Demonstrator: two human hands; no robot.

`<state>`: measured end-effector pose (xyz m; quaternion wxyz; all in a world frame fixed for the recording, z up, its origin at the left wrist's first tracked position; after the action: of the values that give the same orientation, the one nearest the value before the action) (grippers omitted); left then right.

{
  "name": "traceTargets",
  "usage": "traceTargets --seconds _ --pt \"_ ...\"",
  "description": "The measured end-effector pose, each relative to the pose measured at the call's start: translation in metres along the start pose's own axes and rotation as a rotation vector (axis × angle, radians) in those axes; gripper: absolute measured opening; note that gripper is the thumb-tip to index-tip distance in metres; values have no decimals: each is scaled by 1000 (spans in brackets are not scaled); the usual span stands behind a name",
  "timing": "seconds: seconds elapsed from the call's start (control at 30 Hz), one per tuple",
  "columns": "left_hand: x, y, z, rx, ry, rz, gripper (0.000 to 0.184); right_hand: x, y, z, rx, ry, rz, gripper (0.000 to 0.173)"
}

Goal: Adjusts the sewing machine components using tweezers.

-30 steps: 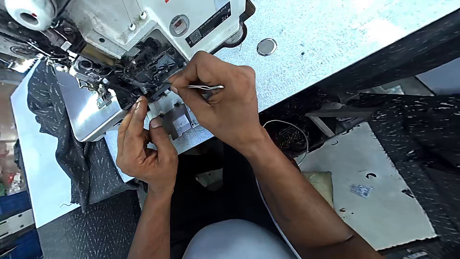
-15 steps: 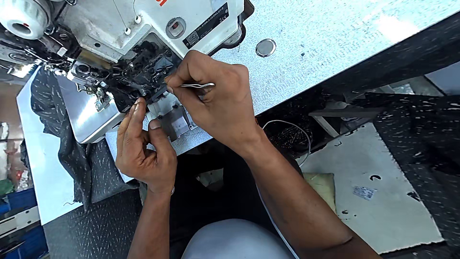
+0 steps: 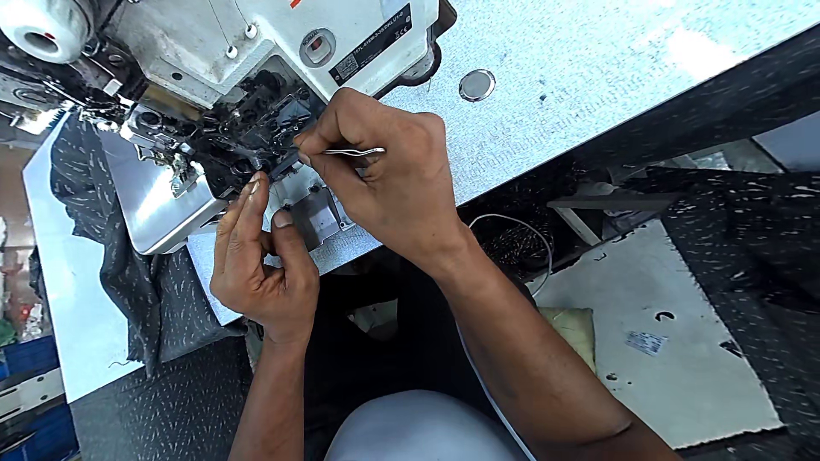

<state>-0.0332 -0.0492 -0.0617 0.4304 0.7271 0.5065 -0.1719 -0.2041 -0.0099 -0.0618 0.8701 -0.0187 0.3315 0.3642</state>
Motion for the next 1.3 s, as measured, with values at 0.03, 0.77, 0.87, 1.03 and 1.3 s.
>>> traceTargets --seconds 0.03,0.77,0.87,1.03,1.3 --pt "0 -1 0 -4 -8 7 30 0 0 0 2 1 2 5" --pt "-1 -7 -1 -56 -15 96 27 -3 -4 2 20 27 23 5" --pt "-1 -7 -2 -58 -6 109 27 -3 -5 2 20 27 20 5" --pt "-2 -8 1 -37 -26 99 27 -2 -5 1 20 12 44 5" --pt "-2 -7 2 -9 -25 90 26 1 -3 3 1 34 17 8"
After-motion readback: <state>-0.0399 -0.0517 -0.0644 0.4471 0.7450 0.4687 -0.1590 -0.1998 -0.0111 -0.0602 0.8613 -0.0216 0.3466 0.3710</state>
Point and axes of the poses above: each hand's wrist, its own x-axis away from the middle knuckle, its own y-axis out of the back of the hand, z = x × y, the point moved 4 cm from there along -x, towards the middle knuckle, and after that the axes turned 14 degrees about x, right-handed, at the moved point
